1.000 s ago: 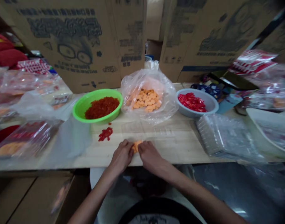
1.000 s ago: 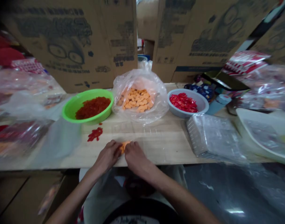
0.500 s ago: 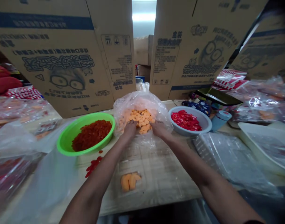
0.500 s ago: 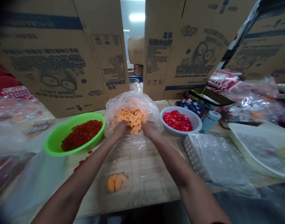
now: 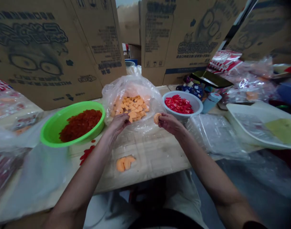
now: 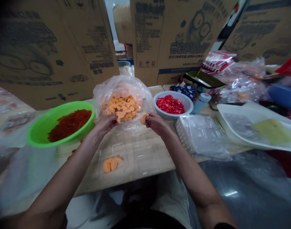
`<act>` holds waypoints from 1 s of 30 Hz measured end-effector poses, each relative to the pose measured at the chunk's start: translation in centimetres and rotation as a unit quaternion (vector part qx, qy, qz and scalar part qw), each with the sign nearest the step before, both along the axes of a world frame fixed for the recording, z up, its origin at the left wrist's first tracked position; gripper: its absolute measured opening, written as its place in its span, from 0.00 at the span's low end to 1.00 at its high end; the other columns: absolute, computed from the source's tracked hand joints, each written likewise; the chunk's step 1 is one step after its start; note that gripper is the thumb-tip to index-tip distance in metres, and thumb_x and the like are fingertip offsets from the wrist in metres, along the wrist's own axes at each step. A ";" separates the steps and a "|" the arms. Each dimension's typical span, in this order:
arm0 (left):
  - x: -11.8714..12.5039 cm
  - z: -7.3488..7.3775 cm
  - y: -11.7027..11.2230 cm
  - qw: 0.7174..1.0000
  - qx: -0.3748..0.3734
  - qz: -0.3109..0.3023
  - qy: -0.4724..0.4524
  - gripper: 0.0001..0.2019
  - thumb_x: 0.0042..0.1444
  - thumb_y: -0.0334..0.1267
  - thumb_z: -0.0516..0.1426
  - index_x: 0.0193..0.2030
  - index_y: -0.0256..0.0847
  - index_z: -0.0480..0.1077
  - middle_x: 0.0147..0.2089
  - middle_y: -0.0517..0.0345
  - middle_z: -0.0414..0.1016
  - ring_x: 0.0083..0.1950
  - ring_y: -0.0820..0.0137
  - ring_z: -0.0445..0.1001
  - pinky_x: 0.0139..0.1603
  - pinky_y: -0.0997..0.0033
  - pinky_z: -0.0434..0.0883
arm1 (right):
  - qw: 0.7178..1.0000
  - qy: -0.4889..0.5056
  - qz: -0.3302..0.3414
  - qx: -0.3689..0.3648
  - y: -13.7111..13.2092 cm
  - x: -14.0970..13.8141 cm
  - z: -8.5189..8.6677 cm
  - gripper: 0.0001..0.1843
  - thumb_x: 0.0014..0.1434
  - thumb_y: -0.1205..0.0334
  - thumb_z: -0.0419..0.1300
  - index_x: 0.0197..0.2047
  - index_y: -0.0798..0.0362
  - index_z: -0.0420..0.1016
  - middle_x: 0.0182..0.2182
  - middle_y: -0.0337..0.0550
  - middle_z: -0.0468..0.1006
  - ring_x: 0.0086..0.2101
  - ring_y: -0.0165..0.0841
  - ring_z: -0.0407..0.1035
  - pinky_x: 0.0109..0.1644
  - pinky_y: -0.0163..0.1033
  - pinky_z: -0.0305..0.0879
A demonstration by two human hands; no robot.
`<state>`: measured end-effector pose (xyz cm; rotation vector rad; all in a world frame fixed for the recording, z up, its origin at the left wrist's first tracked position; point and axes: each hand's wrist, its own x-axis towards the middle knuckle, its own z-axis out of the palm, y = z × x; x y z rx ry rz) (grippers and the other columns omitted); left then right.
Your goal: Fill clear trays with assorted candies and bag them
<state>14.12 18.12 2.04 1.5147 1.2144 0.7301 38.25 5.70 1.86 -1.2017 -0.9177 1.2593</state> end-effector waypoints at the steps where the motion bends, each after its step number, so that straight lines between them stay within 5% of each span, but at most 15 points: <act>1: -0.1 0.3 -1.8 0.997 -0.050 -0.021 -0.060 0.12 0.48 0.34 0.60 0.40 0.34 0.74 0.33 0.55 0.76 0.32 0.72 0.73 0.37 0.71 0.74 | 0.999 0.040 -0.006 0.005 -1.7 0.3 -0.2 0.17 0.45 0.55 0.68 0.35 0.52 0.69 0.25 0.37 0.73 0.23 0.27 0.63 0.26 0.33 0.59; 3: -0.2 0.7 -5.6 0.977 -0.141 -0.058 -0.152 0.15 0.42 0.33 0.64 0.40 0.34 0.75 0.35 0.55 0.76 0.32 0.73 0.73 0.37 0.71 0.74 | 0.999 0.042 -0.018 0.005 -4.9 0.9 -0.6 0.18 0.44 0.55 0.71 0.35 0.52 0.71 0.25 0.36 0.72 0.22 0.26 0.61 0.24 0.32 0.56; 5: 0.1 0.9 -9.1 0.973 -0.153 -0.078 -0.156 0.16 0.41 0.35 0.66 0.40 0.35 0.75 0.35 0.56 0.76 0.33 0.73 0.73 0.36 0.73 0.72 | 0.999 0.019 -0.029 -0.002 -7.7 1.5 -1.0 0.16 0.45 0.56 0.71 0.34 0.52 0.71 0.23 0.35 0.71 0.22 0.25 0.60 0.23 0.31 0.53; 9: 1.2 0.4 -14.7 0.992 0.015 -0.109 -0.067 0.14 0.50 0.35 0.63 0.45 0.36 0.75 0.33 0.60 0.72 0.32 0.75 0.69 0.34 0.76 0.67 | 0.999 0.001 -0.048 -0.026 -11.7 1.8 -1.5 0.16 0.45 0.55 0.70 0.32 0.52 0.69 0.22 0.34 0.72 0.20 0.25 0.60 0.23 0.32 0.53; 12: 2.0 -0.8 -17.3 0.973 0.175 -0.153 0.002 0.17 0.56 0.30 0.56 0.52 0.38 0.73 0.35 0.59 0.70 0.34 0.74 0.69 0.35 0.74 0.67 | 0.997 0.006 -0.063 -0.032 -13.3 1.3 -2.1 0.17 0.43 0.56 0.70 0.33 0.52 0.68 0.22 0.34 0.74 0.21 0.26 0.63 0.24 0.32 0.55; 17: 1.9 -3.4 -19.2 0.898 0.382 -0.216 0.046 0.14 0.60 0.25 0.49 0.44 0.40 0.73 0.44 0.53 0.69 0.43 0.72 0.71 0.42 0.72 0.70 | 0.998 0.000 -0.063 -0.004 -14.8 -0.2 -3.1 0.17 0.47 0.54 0.69 0.34 0.53 0.69 0.28 0.40 0.79 0.30 0.31 0.73 0.33 0.36 0.66; 22: 0.8 -5.4 -20.2 0.871 0.385 -0.287 0.099 0.10 0.62 0.26 0.48 0.42 0.39 0.69 0.49 0.51 0.68 0.44 0.72 0.73 0.40 0.74 0.71 | 0.996 -0.052 -0.073 0.008 -15.7 -1.5 -3.3 0.18 0.50 0.50 0.69 0.34 0.52 0.68 0.28 0.40 0.79 0.32 0.33 0.74 0.39 0.40 0.69; 26: 0.0 -6.3 -20.6 0.816 0.391 -0.380 0.190 0.12 0.61 0.24 0.48 0.42 0.39 0.71 0.48 0.50 0.73 0.58 0.62 0.70 0.55 0.61 0.70 | 0.995 -0.081 -0.054 0.028 -15.9 -2.1 -4.1 0.16 0.53 0.50 0.67 0.34 0.50 0.67 0.31 0.40 0.79 0.33 0.33 0.74 0.41 0.40 0.70; 30: -0.5 -5.5 -21.5 0.795 0.421 -0.361 0.245 0.16 0.59 0.23 0.50 0.49 0.38 0.72 0.54 0.47 0.74 0.65 0.54 0.64 0.62 0.50 0.63 | 0.969 -0.226 -0.054 0.086 -16.3 -2.5 -5.5 0.07 0.57 0.58 0.59 0.36 0.50 0.66 0.37 0.44 0.76 0.36 0.35 0.72 0.42 0.42 0.68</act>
